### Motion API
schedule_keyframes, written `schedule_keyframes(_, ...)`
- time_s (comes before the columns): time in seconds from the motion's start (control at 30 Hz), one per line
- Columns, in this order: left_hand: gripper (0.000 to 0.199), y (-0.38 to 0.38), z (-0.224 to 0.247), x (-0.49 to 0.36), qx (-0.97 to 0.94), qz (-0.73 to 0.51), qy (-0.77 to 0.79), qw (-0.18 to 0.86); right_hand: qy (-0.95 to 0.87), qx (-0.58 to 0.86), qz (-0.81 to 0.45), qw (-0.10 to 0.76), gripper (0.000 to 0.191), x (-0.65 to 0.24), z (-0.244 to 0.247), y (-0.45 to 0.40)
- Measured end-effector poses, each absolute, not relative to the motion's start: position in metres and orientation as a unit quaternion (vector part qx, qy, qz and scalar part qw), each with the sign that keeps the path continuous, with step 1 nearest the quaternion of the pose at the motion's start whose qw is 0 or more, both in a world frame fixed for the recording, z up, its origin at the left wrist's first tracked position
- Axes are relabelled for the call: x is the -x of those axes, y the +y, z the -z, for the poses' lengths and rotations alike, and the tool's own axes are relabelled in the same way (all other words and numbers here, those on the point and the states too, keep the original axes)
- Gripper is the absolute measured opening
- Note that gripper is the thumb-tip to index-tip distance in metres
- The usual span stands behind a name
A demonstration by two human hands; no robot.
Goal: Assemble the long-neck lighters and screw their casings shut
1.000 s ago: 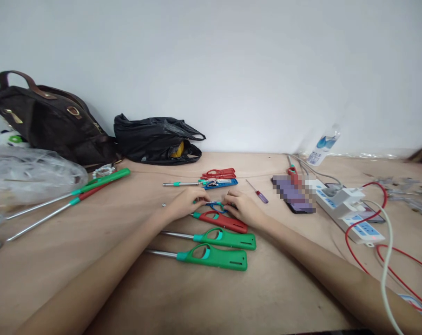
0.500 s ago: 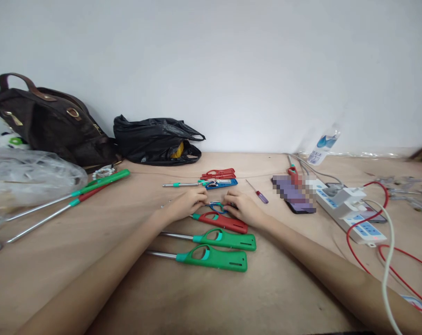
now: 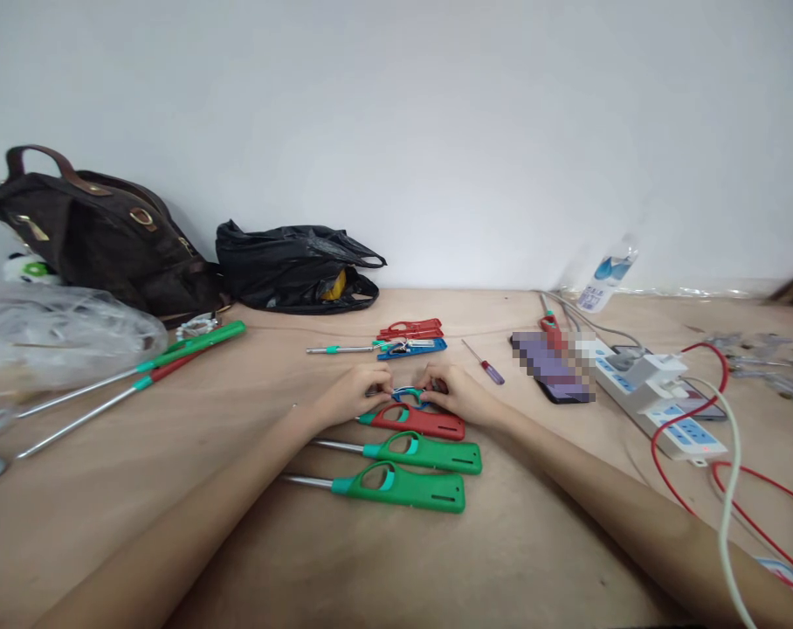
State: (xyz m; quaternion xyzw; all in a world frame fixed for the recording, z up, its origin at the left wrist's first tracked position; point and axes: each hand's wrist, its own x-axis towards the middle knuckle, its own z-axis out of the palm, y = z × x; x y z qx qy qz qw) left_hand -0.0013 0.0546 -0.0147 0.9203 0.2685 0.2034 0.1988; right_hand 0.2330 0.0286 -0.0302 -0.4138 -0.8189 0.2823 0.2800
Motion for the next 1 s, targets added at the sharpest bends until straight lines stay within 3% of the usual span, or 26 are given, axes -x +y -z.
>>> schedule_keyframes(0.17, 0.016, 0.053, 0.016, -0.004, -0.929, -0.233, 0.218, 0.189, -0.823, 0.419, -0.274, 0.267, 0.011, -0.233, 0.031, 0.031)
schedule_keyframes(0.67, 0.02, 0.054, 0.016, -0.006, -0.954, -0.213, 0.175, 0.115, -0.839, 0.411, -0.249, 0.255, 0.006, -0.235, 0.031, 0.032)
schedule_keyframes(1.0, 0.023, 0.053, 0.013, -0.005, -0.966, -0.171, 0.183, 0.064, -0.889, 0.37, -0.057, 0.264, 0.017, -0.237, 0.036, 0.025)
